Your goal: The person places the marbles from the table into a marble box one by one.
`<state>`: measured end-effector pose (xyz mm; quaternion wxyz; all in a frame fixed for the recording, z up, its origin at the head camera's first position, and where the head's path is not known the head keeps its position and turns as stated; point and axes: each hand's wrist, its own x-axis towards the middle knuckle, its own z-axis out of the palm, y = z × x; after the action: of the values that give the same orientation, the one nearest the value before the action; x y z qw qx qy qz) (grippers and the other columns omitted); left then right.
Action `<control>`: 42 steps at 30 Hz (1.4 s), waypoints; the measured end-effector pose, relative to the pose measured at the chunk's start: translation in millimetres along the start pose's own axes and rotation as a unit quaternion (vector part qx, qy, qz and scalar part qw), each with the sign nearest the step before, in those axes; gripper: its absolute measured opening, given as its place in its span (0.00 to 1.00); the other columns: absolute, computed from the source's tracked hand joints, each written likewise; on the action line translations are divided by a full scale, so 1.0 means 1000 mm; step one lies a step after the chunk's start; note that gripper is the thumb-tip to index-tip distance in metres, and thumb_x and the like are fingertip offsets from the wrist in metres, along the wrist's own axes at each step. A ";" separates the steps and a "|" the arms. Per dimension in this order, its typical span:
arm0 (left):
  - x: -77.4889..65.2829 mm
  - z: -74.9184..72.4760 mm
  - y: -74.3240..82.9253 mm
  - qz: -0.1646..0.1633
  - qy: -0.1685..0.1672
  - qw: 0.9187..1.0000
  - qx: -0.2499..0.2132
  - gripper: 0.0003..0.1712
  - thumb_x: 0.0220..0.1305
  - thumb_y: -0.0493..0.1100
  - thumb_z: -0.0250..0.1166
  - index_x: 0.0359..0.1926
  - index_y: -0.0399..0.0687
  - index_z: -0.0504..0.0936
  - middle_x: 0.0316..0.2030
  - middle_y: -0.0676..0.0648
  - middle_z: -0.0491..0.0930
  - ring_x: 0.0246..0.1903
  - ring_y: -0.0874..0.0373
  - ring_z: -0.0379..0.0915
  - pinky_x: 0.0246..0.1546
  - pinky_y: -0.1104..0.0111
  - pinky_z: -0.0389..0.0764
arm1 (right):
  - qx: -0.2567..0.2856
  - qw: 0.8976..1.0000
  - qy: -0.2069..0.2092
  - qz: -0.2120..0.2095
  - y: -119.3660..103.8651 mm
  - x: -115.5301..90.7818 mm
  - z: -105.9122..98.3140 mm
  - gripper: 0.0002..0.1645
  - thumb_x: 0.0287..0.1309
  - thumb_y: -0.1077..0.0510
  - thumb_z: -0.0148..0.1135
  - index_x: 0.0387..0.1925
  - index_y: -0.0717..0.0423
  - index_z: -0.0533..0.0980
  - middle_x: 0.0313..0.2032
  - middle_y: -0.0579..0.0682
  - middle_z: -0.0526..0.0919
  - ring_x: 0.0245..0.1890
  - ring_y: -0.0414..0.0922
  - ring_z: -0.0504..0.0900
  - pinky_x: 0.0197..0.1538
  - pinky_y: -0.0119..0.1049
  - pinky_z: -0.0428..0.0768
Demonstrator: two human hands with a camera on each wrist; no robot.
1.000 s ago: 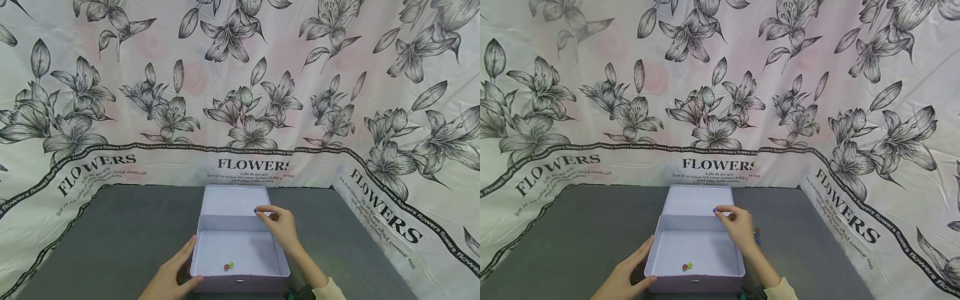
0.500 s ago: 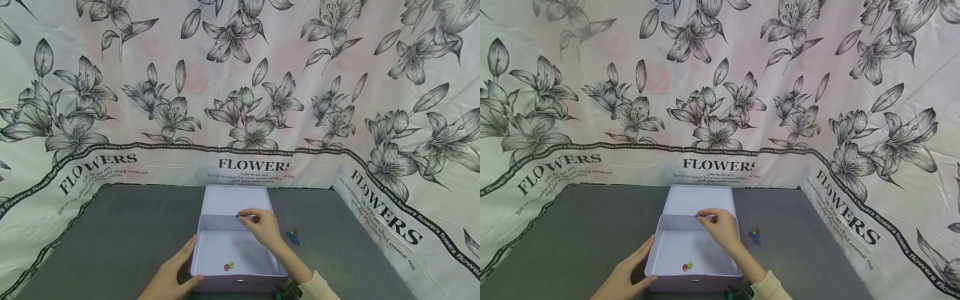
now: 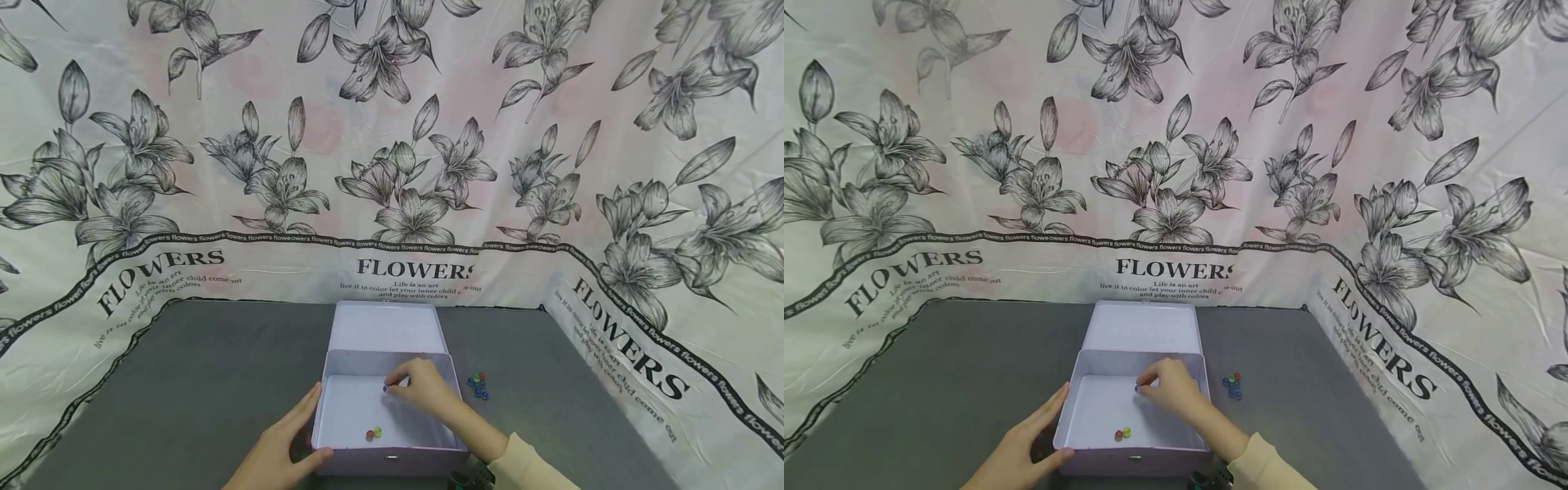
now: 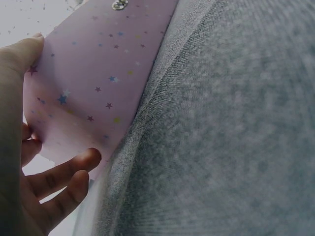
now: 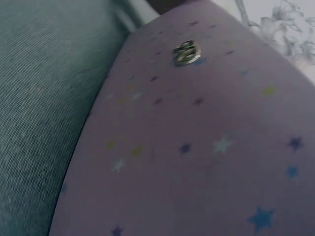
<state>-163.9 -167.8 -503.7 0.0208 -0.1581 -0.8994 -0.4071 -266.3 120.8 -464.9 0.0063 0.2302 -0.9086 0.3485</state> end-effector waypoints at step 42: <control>0.002 0.002 -0.004 0.008 -0.007 1.000 -0.022 0.59 0.61 0.68 0.74 0.83 0.48 0.60 0.82 0.47 0.56 0.76 0.34 0.62 0.64 0.33 0.74 | 0.073 0.963 0.257 0.047 0.050 -0.035 -0.062 0.09 0.60 0.62 0.78 0.43 0.58 0.90 0.29 0.50 0.90 0.17 0.33 0.71 0.20 0.29 0.68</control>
<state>-166.5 -168.4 -507.4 0.0142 -0.1681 -0.8889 -0.4259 -265.6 207.3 -455.8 0.2060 0.0899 -0.8581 0.4616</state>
